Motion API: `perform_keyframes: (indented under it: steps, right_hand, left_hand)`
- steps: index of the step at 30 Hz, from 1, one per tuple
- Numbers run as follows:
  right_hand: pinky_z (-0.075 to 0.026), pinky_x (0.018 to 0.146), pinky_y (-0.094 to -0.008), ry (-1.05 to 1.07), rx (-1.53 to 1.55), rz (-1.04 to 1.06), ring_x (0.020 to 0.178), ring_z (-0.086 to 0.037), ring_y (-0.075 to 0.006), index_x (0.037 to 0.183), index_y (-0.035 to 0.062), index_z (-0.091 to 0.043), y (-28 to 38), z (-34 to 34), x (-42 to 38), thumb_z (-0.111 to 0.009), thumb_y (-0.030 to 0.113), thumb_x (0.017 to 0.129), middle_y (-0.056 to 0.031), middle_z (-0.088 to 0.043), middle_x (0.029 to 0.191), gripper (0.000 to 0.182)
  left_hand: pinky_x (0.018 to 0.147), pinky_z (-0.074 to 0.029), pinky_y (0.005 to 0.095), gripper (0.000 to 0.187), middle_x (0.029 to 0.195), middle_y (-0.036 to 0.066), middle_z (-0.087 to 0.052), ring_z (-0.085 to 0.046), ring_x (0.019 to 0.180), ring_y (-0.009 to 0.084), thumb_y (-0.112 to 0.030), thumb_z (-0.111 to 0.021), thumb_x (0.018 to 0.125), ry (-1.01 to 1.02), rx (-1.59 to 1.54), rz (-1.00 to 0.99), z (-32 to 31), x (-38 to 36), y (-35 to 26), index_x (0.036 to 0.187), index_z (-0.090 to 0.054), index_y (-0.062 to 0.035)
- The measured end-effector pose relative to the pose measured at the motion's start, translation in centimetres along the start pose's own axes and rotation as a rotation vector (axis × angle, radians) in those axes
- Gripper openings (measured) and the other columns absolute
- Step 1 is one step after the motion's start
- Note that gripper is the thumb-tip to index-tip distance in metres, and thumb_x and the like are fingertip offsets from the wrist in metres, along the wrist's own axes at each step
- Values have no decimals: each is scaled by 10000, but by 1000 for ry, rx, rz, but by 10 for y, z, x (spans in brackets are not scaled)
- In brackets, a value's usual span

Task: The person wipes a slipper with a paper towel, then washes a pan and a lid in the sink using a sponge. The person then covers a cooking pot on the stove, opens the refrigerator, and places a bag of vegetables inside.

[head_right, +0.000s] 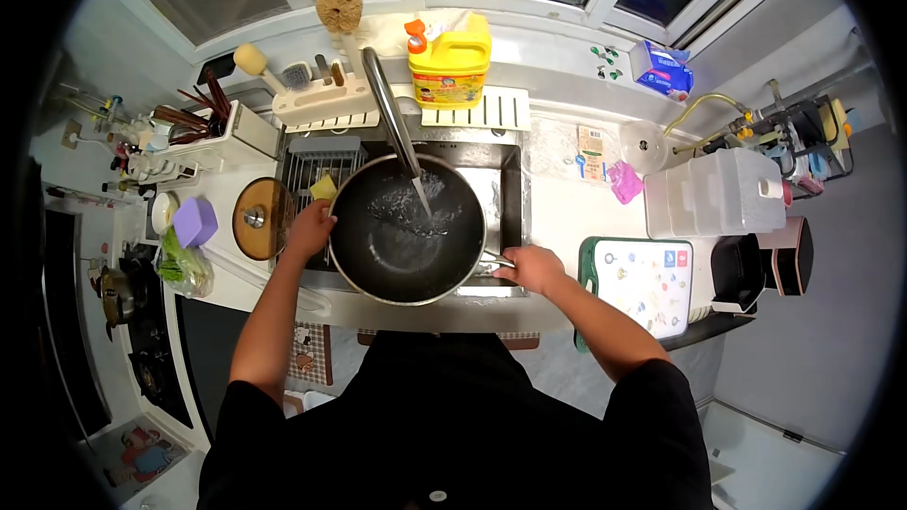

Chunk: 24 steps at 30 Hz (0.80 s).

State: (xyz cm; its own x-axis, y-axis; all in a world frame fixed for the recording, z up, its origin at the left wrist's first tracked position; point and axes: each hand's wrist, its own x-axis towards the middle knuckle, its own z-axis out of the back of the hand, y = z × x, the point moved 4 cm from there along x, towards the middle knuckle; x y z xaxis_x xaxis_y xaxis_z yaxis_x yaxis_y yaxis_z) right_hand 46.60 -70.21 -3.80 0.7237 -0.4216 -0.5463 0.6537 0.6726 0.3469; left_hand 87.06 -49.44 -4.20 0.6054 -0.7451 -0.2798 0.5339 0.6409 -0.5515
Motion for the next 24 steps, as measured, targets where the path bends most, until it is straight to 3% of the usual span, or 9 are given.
perform_keyframes:
  steps: [5,9,11,12,17,19,20,21,24]
  right_hand:
    - [-545,749,-503,-89,-91,-237,867,-694,-390,1003,108,-664,3,-20,-35,-593,603,908,-164,-715,878,509]
    - [-546,727,-500,-111,-19,-352,836,-699,-385,995,86,-670,5,-35,-59,-595,610,906,-170,-716,855,537]
    - [-546,715,-497,-170,18,-397,825,-698,-386,994,88,-673,3,-48,-69,-600,616,901,-174,-716,848,541]
    - [-544,711,-496,-197,37,-420,813,-696,-387,984,87,-669,4,-55,-73,-615,611,895,-174,-714,828,534]
    - [-541,695,-481,-319,220,-549,796,-688,-392,959,69,-656,25,-91,-85,-659,569,895,-177,-703,797,504]
    - [-538,678,-445,-335,494,-533,716,-664,-372,956,58,-644,31,-110,-83,-696,453,913,-173,-670,744,401]
    - [-528,611,-369,-368,590,-469,599,-616,-284,935,37,-620,34,-122,-82,-707,337,934,-125,-635,697,313]
    - [-528,611,-369,-378,597,-485,599,-616,-284,935,37,-620,34,-136,-80,-707,337,934,-125,-635,697,313]
    - [-480,515,-253,-253,1398,-455,562,-565,-120,927,34,-587,47,-163,-74,-687,317,974,-30,-605,739,304]
  left_hand:
    - [747,-523,440,285,879,154,-683,-680,832,340,-196,-726,883,-71,-125,-26,-79,39,26,1100,-623,-42]
    - [749,-536,447,373,922,171,-694,-696,855,308,-208,-762,868,211,-289,87,-126,51,21,1132,-599,-1]
    - [796,-546,481,405,1016,213,-705,-705,926,364,-185,-758,867,317,-265,201,-127,42,-7,1184,-581,-5]
    - [838,-542,518,429,1119,253,-694,-688,997,434,-160,-726,889,131,-88,-72,-124,45,-19,1248,-554,1]
    - [831,-513,544,442,1040,301,-675,-627,1013,504,-123,-679,903,-3,-167,-207,-112,74,-60,1319,-539,-66]
    - [821,-516,545,428,1036,300,-675,-628,1002,508,-141,-663,919,-2,-143,-257,-102,85,-79,1321,-539,-66]
    - [821,-516,545,428,1036,300,-675,-628,1002,508,-141,-663,919,10,-141,-273,-103,89,-84,1321,-539,-66]
    - [815,-514,542,399,1024,298,-675,-632,996,502,-154,-660,924,12,-135,-297,-104,92,-88,1298,-549,-71]
    - [794,-508,538,337,1006,285,-675,-641,980,484,-178,-659,932,32,-180,-379,-116,109,-95,1240,-570,-76]
